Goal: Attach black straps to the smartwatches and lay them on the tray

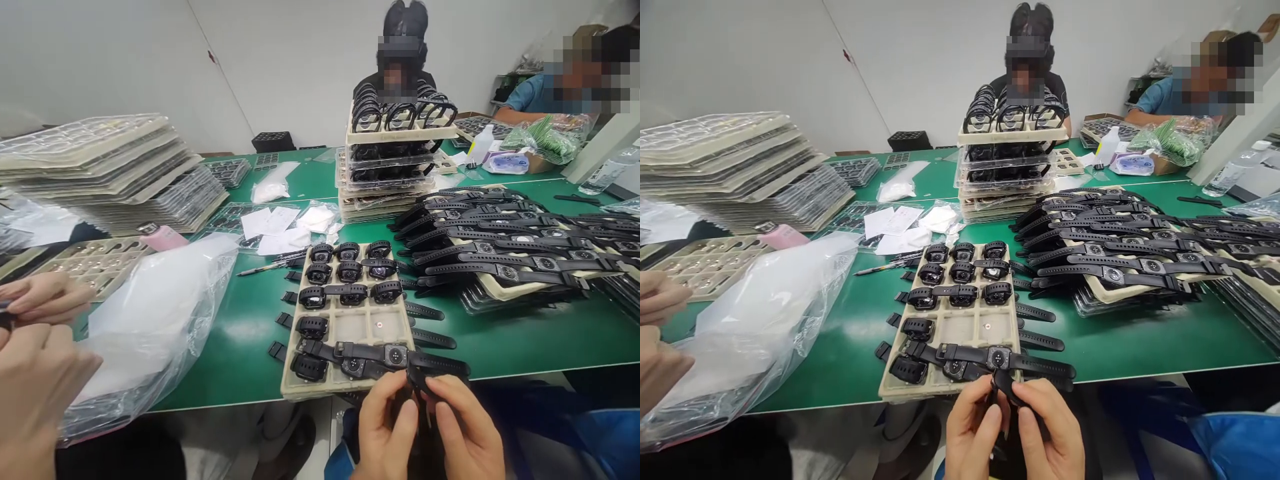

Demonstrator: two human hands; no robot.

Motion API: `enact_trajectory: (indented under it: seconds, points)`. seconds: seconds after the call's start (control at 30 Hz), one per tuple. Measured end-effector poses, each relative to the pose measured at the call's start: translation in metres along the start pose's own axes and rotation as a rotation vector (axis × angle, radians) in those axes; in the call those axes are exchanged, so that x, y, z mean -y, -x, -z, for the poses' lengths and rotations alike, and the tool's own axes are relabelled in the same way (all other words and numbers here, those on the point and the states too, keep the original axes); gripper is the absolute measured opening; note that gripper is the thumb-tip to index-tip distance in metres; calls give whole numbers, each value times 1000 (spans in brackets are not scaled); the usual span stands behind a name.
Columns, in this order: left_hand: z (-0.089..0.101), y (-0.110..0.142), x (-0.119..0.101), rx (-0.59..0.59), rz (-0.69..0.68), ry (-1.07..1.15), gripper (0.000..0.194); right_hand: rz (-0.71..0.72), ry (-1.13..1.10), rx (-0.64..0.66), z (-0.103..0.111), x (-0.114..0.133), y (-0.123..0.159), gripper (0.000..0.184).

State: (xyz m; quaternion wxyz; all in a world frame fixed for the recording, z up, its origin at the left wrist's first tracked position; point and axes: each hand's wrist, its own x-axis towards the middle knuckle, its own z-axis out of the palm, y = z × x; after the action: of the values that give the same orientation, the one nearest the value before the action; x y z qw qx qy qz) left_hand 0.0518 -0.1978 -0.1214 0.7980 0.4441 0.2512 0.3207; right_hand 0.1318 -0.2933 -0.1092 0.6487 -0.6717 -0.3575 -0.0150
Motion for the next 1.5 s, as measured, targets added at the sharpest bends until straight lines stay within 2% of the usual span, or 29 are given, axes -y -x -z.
enact_trajectory:
  seconds: [0.07, 0.13, 0.3, 0.43, 0.5, 0.57, 0.67, 0.77, 0.87, 1.03, 1.17, 1.23, 1.33, 1.43, 1.5]
  points:
    - [0, -4, -1, 105, -3, 73, 36, -3, -1, -7, -1, -1, 0, 28]
    - [-4, -7, -5, 140, 26, 130, 38, 11, 14, -5, -1, -1, 0, 25]
    - [-16, -7, -25, 15, 115, -2, 41, 8, 37, -38, -1, -3, 5, 24]
    - [-15, -8, -32, 24, 141, -59, 47, -6, -3, -39, -1, -5, 10, 25]
    - [-11, -11, -30, 95, 120, -96, 47, -3, -31, -29, 1, -4, 7, 27]
    - [-6, -14, -26, 179, 77, -104, 45, 18, -58, 40, 3, -2, 1, 27]
    - [2, -17, -20, 154, 34, -65, 38, 55, -49, 145, 6, 3, -10, 27]
    - [6, -18, -20, 129, -6, -115, 29, 47, -49, 126, 6, 3, -13, 27]
    - [6, -21, -25, 200, -72, -238, 23, 46, -82, 107, 5, 1, -9, 27]
    - [5, -24, -31, 369, -43, -247, 30, 32, -121, 113, 2, 1, -4, 30]
    - [7, -22, -29, 263, -114, -266, 33, 24, -74, 150, 2, 7, -5, 30]
    - [8, -21, -27, 211, -22, -186, 37, 41, -41, 176, 4, 9, -7, 28]
    - [6, -18, -25, 246, 311, 102, 41, 31, -28, 188, 11, 12, -12, 24]
    - [0, -17, -28, 341, 583, 366, 42, -153, -43, 175, 17, 14, -27, 29]
    - [-5, -16, -33, 390, 696, 452, 47, -330, -107, 313, 18, 16, -41, 27]
